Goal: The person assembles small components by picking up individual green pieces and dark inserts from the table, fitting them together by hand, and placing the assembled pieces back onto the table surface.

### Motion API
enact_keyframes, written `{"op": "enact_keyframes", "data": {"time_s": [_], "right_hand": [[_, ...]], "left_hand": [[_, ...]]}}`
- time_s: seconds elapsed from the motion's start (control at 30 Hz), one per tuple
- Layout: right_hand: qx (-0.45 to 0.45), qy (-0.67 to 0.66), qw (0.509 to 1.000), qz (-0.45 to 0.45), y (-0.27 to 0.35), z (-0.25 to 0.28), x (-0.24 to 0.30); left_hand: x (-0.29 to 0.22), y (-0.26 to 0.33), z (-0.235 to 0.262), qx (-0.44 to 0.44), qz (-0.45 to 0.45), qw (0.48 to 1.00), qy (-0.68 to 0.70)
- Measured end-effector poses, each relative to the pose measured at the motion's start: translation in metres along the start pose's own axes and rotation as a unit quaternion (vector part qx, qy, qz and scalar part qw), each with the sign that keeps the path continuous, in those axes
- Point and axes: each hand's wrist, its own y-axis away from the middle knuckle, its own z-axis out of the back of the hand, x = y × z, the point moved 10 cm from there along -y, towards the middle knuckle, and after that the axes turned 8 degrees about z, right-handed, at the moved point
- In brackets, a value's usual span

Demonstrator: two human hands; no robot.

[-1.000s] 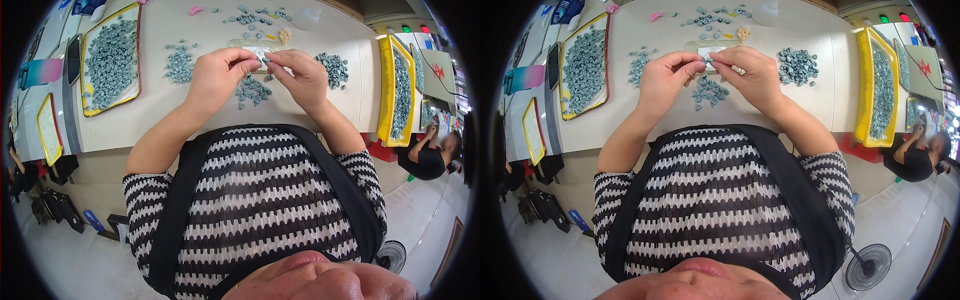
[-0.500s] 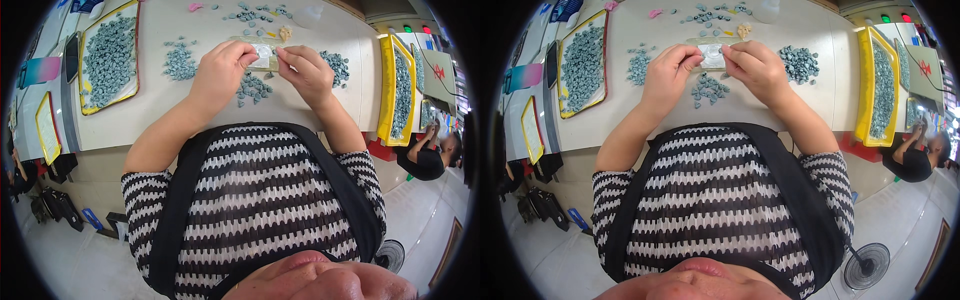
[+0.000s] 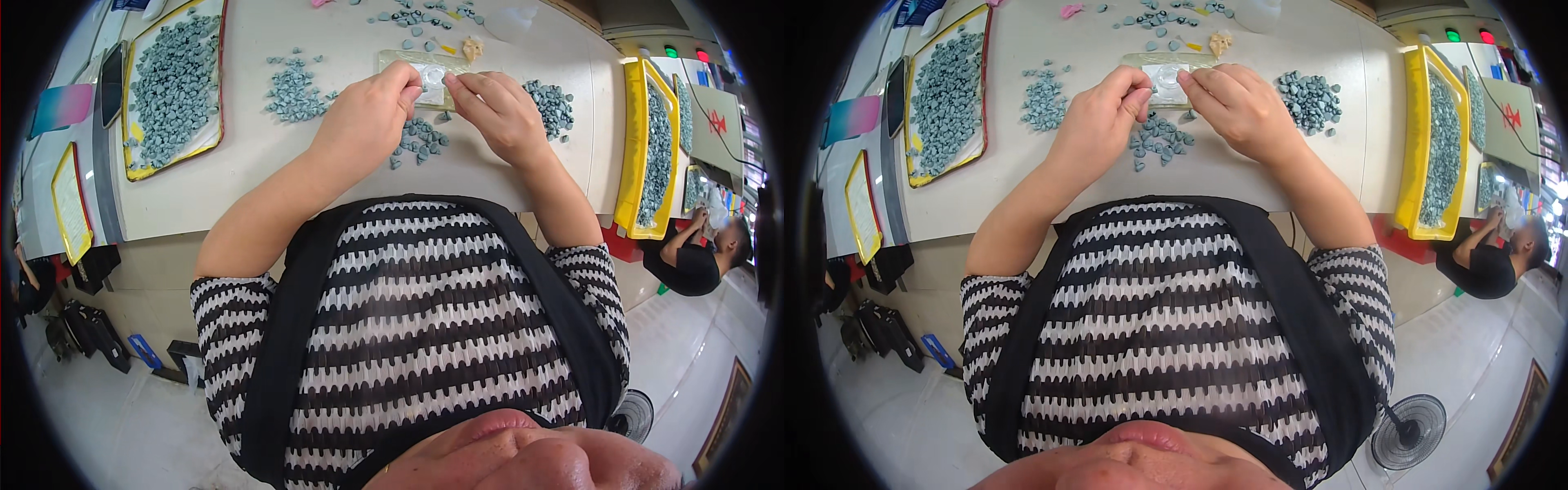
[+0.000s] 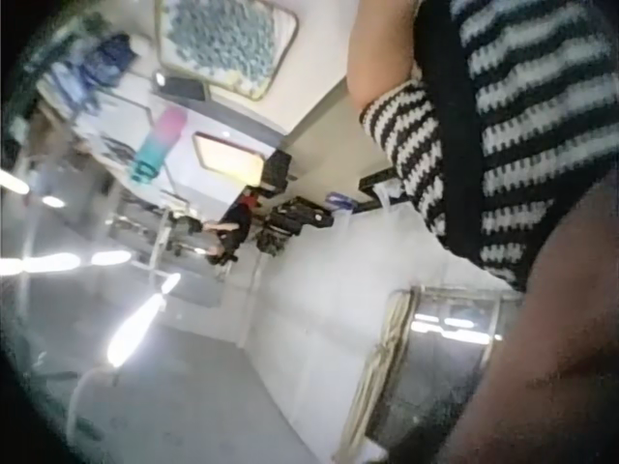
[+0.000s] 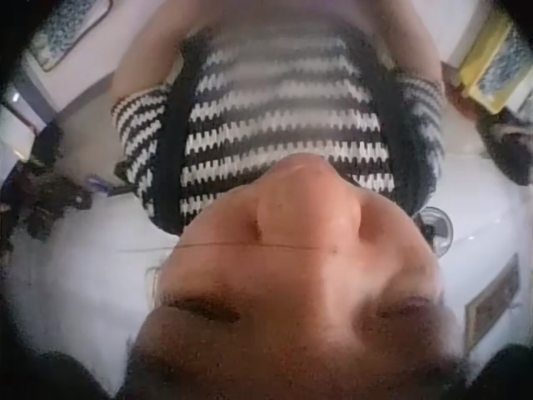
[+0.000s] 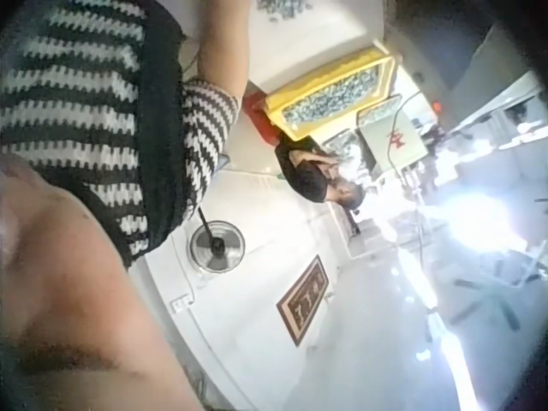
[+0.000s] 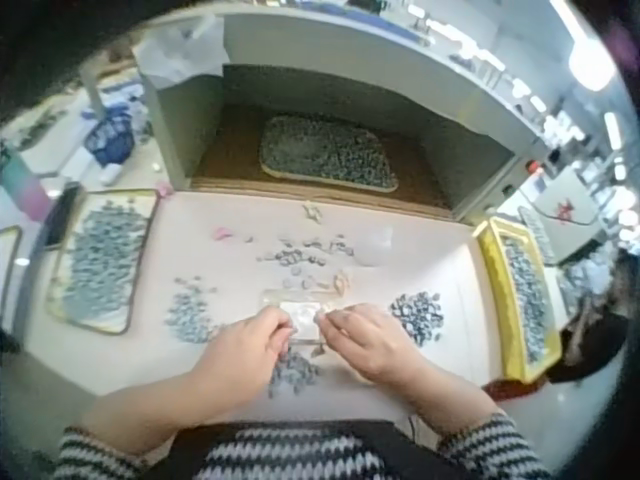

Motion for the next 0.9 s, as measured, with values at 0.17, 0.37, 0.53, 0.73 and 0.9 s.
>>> {"op": "enact_keyframes", "data": {"time_s": [0.17, 0.37, 0.53, 0.73, 0.9], "right_hand": [[-0.081, -0.061, 0.992, -0.077, 0.001, 0.009, -0.008], [-0.142, -0.398, 0.814, -0.399, 0.034, -0.020, -0.044], [-0.148, -0.468, 0.752, -0.440, 0.038, -0.030, -0.040], [-0.167, -0.283, 0.898, -0.293, 0.017, -0.003, -0.029], [-0.205, -0.220, 0.920, -0.250, 0.008, 0.010, -0.016]], "left_hand": [[-0.003, 0.000, 0.004, -0.023, -0.018, 0.999, 0.016], [-0.015, 0.003, 0.010, -0.059, -0.057, 0.994, 0.070], [-0.021, 0.005, 0.015, -0.098, -0.095, 0.988, 0.068], [-0.040, 0.014, 0.019, -0.147, -0.186, 0.971, -0.007], [-0.051, 0.022, 0.018, -0.179, -0.230, 0.955, -0.046]]}}
